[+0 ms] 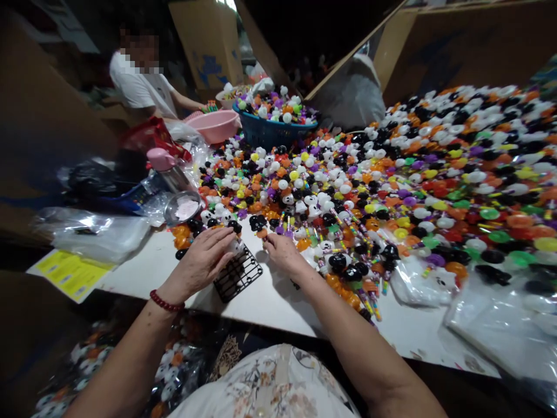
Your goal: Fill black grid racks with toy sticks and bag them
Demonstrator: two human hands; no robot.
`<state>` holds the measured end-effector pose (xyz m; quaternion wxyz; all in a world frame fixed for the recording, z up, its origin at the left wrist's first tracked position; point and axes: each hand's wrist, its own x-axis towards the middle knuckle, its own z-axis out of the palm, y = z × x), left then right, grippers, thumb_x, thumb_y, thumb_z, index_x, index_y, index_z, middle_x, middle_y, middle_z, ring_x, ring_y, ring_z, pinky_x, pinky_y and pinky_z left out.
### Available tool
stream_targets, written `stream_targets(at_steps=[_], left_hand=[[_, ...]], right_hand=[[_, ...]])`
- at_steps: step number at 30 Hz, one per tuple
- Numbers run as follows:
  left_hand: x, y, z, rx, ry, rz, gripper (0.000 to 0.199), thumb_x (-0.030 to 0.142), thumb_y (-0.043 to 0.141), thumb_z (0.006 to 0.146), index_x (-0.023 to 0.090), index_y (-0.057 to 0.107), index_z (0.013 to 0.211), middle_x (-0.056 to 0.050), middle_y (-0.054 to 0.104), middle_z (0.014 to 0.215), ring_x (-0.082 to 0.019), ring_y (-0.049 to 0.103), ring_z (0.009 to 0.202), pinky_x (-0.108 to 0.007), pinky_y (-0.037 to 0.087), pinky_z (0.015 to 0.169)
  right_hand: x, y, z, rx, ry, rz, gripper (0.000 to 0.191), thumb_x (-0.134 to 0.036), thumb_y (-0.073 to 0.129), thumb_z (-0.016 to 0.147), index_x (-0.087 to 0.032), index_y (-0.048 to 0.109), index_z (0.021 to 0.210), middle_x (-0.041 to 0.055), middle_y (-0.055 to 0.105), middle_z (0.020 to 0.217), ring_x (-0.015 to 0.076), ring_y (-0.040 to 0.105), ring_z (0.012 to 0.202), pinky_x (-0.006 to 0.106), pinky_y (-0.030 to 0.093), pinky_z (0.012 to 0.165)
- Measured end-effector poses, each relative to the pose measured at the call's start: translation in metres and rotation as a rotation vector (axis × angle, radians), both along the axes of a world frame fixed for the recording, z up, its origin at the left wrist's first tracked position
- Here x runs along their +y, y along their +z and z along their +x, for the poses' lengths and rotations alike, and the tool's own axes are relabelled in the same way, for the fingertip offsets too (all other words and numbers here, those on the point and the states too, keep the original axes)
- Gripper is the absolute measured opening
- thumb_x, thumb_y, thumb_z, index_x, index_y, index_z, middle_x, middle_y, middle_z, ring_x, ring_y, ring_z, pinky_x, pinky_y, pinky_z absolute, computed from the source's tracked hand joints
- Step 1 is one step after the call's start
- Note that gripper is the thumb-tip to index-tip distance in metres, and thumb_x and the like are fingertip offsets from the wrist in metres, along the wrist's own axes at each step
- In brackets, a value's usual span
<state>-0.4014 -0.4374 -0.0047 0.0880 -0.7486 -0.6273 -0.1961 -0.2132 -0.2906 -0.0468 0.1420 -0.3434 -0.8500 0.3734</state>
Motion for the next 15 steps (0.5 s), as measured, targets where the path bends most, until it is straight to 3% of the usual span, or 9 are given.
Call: stream_targets(at_steps=[7,15], left_hand=[[-0.001,-0.004,-0.002,0.003,-0.007,0.018,0.041,0.029,0.050,0.096,0.021,0.050,0.137,-0.011,0.056,0.141,-0.026,0.048,0.133,-0.052,0.039,0.114],[-0.001,-0.005,-0.002,0.006,0.000,-0.002,0.041,0.030,0.049,0.097,0.019,0.050,0.136,-0.012,0.054,0.142,-0.027,0.046,0.134,-0.051,0.037,0.115]], right_hand=[[-0.002,-0.015,-0.005,0.154,-0.012,-0.250,0.019,-0.025,0.048,0.086,-0.018,0.065,0.081,-0.0014,0.061,0.067,0.0125,0.052,0.061,0.024,0.038,0.058],[-0.004,-0.050,-0.033,0.332,-0.087,-0.336,0.024,-0.030,0.060,0.079,-0.016,0.063,0.098,0.0015,0.067,0.084,0.0158,0.059,0.077,0.027,0.047,0.072]])
